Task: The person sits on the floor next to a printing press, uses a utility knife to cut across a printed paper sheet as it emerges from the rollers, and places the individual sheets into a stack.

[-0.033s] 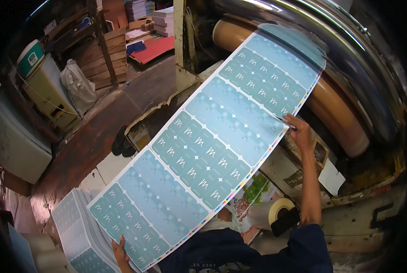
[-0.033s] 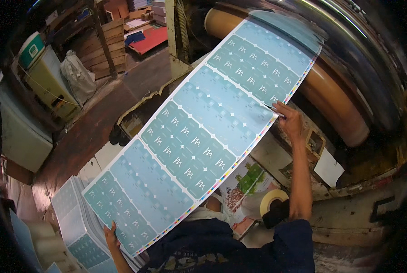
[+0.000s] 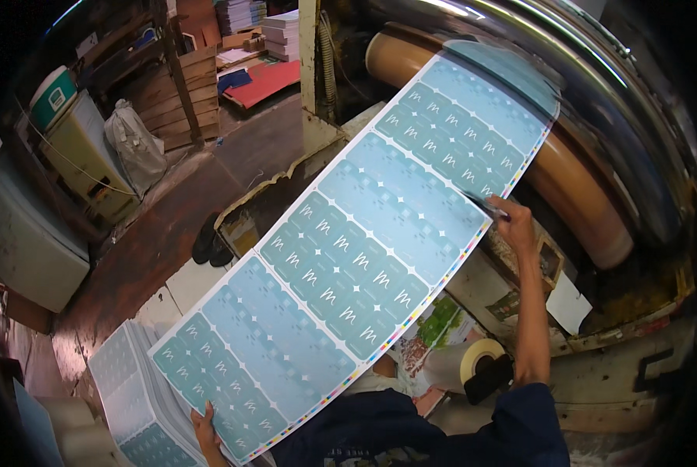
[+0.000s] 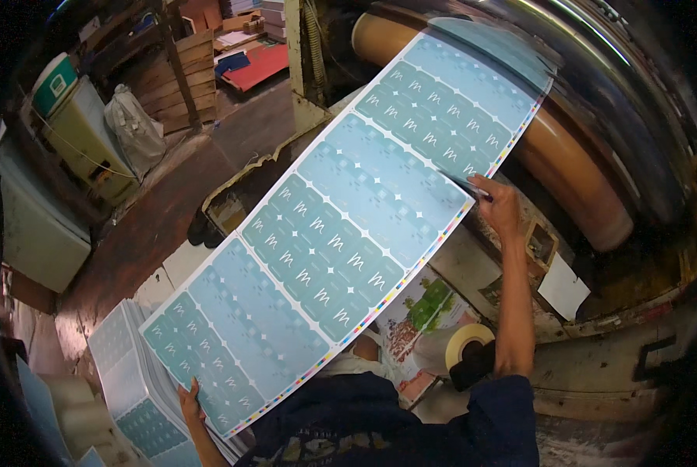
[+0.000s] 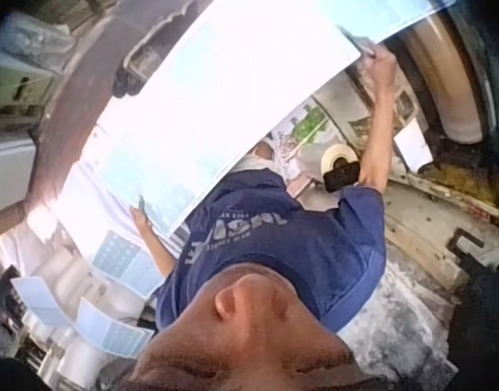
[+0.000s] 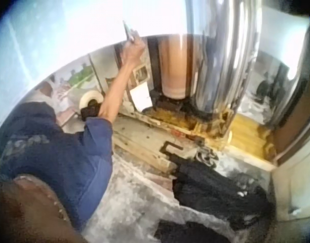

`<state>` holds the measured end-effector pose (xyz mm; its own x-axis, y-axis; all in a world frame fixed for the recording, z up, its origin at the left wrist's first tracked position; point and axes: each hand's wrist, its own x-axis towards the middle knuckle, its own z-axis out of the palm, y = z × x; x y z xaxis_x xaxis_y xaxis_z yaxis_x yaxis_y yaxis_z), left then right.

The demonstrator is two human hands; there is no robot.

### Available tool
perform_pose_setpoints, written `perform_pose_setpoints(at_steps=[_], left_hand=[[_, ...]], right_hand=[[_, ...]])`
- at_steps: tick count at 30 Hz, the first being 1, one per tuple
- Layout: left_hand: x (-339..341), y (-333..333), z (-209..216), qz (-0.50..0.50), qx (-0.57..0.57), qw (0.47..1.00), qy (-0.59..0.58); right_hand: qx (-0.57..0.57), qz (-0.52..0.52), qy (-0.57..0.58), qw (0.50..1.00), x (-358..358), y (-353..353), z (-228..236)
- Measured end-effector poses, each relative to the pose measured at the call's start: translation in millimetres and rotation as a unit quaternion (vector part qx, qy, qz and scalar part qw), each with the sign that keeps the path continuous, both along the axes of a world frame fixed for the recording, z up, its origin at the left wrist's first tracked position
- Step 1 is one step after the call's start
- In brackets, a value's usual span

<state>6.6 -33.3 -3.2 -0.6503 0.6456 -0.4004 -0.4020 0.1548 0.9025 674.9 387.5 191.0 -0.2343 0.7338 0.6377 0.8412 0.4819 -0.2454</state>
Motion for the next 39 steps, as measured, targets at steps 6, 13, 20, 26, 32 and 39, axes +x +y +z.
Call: perform_pose_setpoints(at_steps=[6,13,20,26,32,39], left_hand=[[-36.8,-29.3,-30.6,0.016,-0.076,0.996,0.052],[-199.6,-110.0,-118.7,0.016,-0.083,0.995,0.059],[-146.8,-2.4,-134.0,-0.017,-0.095,0.99,0.103],[-140.7,27.3,-142.0,-0.039,-0.081,0.973,0.214],[-138.6,44.1,-168.2,-0.052,0.001,0.951,0.305],[-82.6,71.0,-97.0,-0.031,-0.34,0.756,0.559]], right_hand=[[-0.138,-0.044,0.009,0.989,-16.1,-10.3,28.7],[-0.145,-0.069,0.031,0.987,-142.6,-112.2,-42.7],[-0.167,-0.03,0.054,0.984,-160.9,-135.6,-16.5],[-0.176,0.029,0.064,0.982,-192.0,-188.8,6.5],[-0.207,0.045,0.093,0.973,-231.2,-222.7,-1.2],[-0.244,0.07,0.132,0.958,-243.6,-255.7,8.5]])
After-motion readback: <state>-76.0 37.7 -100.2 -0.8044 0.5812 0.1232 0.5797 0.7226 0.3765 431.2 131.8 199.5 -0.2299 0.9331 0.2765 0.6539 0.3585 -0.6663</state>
